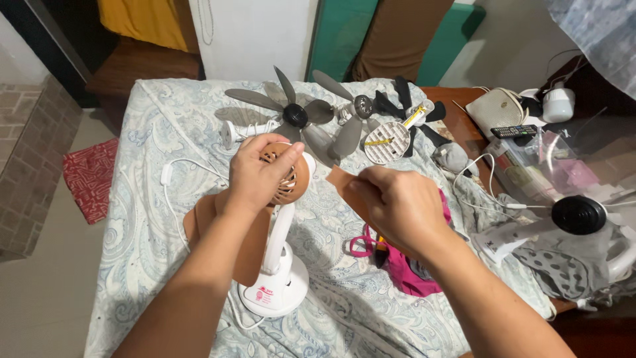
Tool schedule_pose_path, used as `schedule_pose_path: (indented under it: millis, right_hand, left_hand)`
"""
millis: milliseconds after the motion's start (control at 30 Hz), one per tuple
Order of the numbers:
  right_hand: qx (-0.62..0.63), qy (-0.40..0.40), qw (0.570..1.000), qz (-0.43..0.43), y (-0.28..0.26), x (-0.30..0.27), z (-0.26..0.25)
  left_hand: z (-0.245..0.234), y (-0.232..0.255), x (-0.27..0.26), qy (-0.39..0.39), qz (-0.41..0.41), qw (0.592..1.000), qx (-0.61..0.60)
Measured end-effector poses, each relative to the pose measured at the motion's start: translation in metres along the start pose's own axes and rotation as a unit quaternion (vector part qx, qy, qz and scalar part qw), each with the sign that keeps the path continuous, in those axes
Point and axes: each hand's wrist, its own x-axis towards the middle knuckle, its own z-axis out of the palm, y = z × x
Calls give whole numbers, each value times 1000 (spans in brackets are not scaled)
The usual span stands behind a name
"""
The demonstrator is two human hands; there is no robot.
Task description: The person assembles a small table fan by attaching four brown blades to the central hub, then wipes the fan with a cloth and brush. The person also handles a pink bag and a grey cloth during the process.
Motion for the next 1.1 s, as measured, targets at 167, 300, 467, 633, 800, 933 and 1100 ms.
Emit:
schedule_pose_path:
  millis: [167,300,467,633,800,933,1100]
  right_hand:
    - [6,15,999,-48,4,6,12]
    - [-23,-4,996,-91,5,13,14]
    - [-66,-12,989,-133,7,24,11]
    - [-72,-12,973,-218,8,38,1]
    - [-87,-26,989,-113,4,21,6]
    - [-12,30,997,-68,-5,-6,29]
    - [36,63,996,-51,-11,-22,51]
  left_hand:
    - [1,5,-2,-12,-9,1000,2]
    - [1,7,-4,-12,1,1000,5]
    - [1,4,2,-30,-7,999,13]
    - [3,4,5,-43,-15,999,8]
    - [1,-1,7,-35,-173,982,-71]
    - [-2,-6,8,9,-238,957,-168]
    - [0,-8,5,13,-251,951,-180]
